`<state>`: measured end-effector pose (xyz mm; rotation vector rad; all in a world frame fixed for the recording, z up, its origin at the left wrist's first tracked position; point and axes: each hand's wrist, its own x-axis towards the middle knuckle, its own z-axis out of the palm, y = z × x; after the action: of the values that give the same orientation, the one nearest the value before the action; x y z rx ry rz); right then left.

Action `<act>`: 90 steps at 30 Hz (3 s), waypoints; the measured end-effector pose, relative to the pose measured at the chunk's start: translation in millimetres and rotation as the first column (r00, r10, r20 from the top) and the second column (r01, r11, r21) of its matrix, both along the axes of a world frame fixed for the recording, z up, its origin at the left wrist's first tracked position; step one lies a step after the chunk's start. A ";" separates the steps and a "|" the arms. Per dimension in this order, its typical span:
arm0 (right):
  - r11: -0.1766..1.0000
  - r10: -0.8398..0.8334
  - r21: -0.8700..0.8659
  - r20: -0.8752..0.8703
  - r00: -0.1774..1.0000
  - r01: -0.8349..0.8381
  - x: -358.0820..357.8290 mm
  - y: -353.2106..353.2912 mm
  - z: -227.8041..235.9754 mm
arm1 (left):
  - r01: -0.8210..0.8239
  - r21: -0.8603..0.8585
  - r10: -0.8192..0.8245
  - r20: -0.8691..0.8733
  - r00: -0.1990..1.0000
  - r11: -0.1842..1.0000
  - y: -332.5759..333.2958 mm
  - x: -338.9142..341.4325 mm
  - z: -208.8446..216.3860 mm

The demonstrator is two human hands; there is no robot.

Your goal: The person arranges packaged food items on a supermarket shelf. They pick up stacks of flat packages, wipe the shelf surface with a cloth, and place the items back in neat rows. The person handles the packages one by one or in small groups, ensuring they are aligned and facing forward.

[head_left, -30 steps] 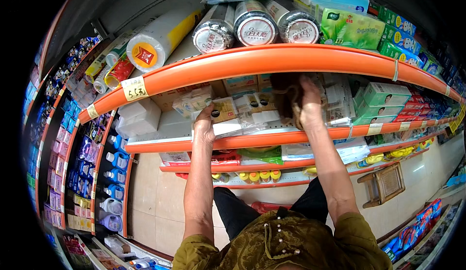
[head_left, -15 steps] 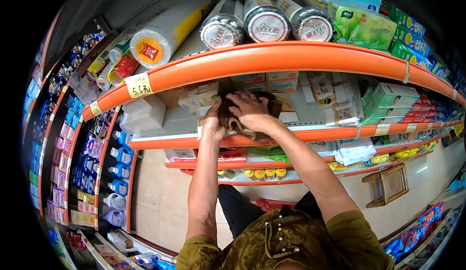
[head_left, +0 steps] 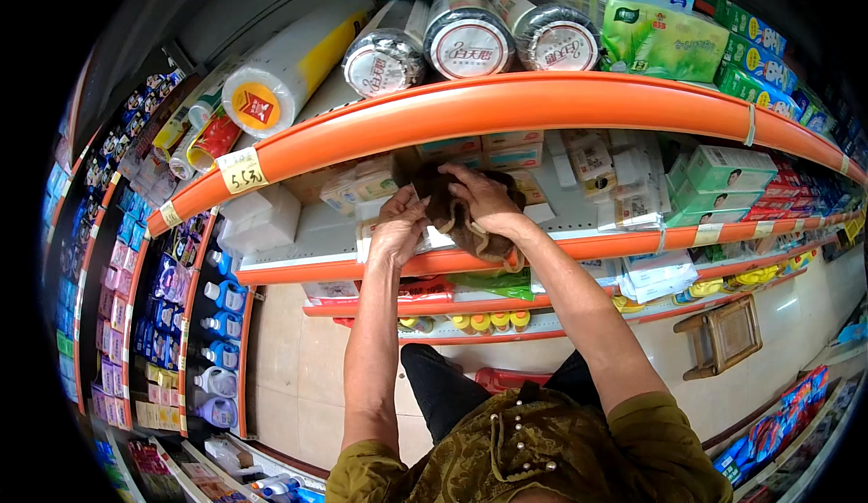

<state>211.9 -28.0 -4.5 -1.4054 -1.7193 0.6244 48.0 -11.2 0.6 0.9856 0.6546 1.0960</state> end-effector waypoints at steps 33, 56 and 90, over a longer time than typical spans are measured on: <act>0.956 -0.295 0.078 0.274 0.916 0.284 104.3 -5.0 -46.4 | -0.116 0.027 0.119 -0.280 0.952 0.993 3.6 12.9 1.3; 0.930 -0.333 0.173 0.021 0.943 0.324 125.6 -4.0 -54.9 | 0.529 0.762 0.671 -0.616 0.413 0.374 -15.8 30.3 58.6; 0.961 -0.041 0.262 0.460 0.887 -0.092 -33.7 -6.1 10.8 | -0.113 -0.098 0.082 -0.279 0.957 0.989 23.7 -28.9 -12.7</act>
<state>178.2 -34.1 6.3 -1.4010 -2.1028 0.0418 19.1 12.6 -12.1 1.0251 0.9903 1.0042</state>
